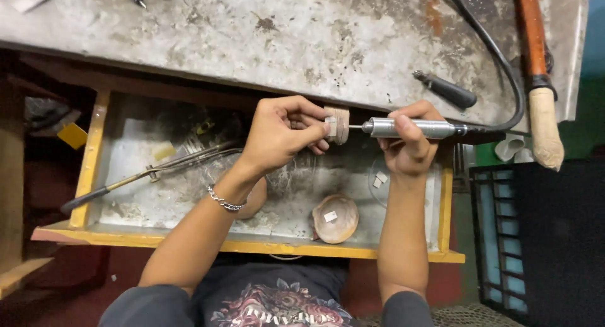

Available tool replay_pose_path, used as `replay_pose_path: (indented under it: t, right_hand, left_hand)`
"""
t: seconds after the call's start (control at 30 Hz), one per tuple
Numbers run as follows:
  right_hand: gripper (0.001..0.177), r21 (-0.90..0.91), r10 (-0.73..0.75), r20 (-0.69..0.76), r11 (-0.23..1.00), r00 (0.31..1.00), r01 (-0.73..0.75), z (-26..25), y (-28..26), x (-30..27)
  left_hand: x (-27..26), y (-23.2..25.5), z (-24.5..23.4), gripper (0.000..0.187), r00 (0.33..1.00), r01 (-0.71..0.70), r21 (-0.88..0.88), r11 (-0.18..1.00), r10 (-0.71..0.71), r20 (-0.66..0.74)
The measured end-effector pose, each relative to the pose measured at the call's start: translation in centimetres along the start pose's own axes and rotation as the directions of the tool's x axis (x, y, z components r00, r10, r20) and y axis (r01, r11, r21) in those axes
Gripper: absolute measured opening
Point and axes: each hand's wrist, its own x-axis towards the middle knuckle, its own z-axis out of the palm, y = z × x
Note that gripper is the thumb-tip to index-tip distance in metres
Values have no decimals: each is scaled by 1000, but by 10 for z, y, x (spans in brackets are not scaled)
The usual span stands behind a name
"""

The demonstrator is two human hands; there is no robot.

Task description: Polishing a small metal jewelry component using a handheld rotary tool at a workbench.

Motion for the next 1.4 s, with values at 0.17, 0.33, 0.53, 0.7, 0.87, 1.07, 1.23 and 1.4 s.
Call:
replay_pose_path:
  t: [0.17, 0.33, 0.53, 0.7, 0.87, 1.07, 1.23, 1.4]
  right_hand:
    - [27, 0, 12, -46, 1000, 999, -12, 0, 9, -2]
    - [24, -24, -10, -66, 1000, 998, 8, 6, 7, -2]
    - [28, -61, -10, -46, 998, 999, 8, 11, 2, -5]
    - [26, -25, -11, -8, 1000, 1000, 11, 11, -2, -4]
    - [26, -34, -21, 3, 999, 1000, 21, 8, 2, -2]
    - [27, -24, 8, -4, 1000, 1000, -8, 5, 2, -3]
    - [26, -17, 20, -34, 1000, 999, -20, 7, 0, -5]
    - [27, -8, 32, -12, 999, 999, -33, 3, 3, -3]
  left_hand:
    - [-6, 6, 2, 22, 1000, -27, -6, 1000, 27, -11]
    - [-9, 4, 7, 21, 995, -82, 73, 994, 85, -42]
    - [-11, -5, 6, 21, 988, -127, 115, 985, 136, -76]
    - [-10, -3, 8, 19, 986, -147, 141, 979, 157, -57]
    - [-9, 0, 8, 19, 984, -163, 166, 973, 173, -49]
    - [-10, -2, 8, 18, 980, -185, 178, 966, 194, -33]
    - [-9, -3, 9, 17, 979, -192, 187, 963, 201, -29]
    - [-8, -8, 6, 19, 986, -159, 134, 978, 163, -19]
